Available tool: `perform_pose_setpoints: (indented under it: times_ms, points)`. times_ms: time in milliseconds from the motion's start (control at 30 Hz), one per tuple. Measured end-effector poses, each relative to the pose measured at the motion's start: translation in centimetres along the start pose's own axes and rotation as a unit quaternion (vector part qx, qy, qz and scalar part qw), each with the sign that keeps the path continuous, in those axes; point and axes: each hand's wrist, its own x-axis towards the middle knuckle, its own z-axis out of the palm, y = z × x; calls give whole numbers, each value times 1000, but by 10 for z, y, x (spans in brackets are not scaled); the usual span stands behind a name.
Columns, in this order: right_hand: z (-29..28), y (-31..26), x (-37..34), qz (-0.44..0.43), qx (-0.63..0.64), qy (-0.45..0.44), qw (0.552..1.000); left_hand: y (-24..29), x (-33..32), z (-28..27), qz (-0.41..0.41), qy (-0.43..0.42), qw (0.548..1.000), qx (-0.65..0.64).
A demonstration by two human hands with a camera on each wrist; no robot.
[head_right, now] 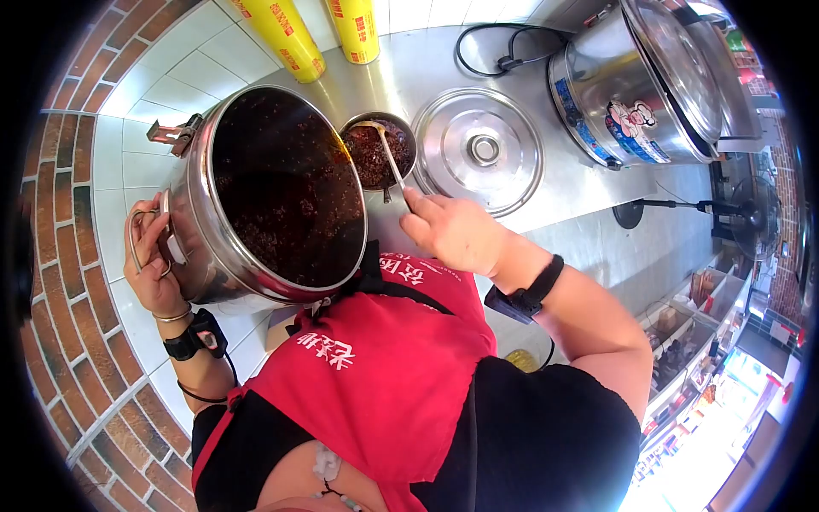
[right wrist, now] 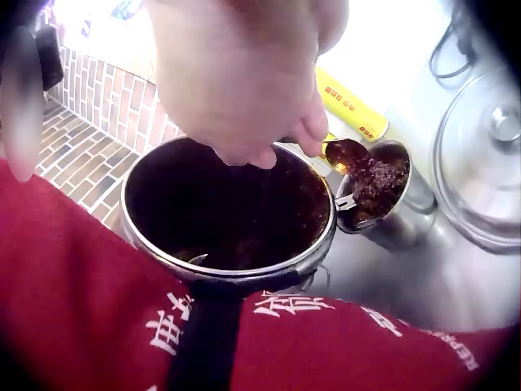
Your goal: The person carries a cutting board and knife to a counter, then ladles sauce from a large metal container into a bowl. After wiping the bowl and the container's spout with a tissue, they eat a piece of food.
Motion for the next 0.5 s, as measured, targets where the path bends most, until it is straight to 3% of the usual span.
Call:
perform_pose_setpoints:
  times_ms: [67, 300, 500]
  points:
    - [-2, -4, -1, -41, -60, -11, 997, 0, 0, 0, 2, 0, 1000, 0]
    - [4, -7, -7, -50, -72, 13, 996, -1, -2, -1, 9, -3, 1000, 0]
    - [5, -6, -11, -4, 5, 41, 999, -1, -4, -3, 15, -2, 1000, -2]
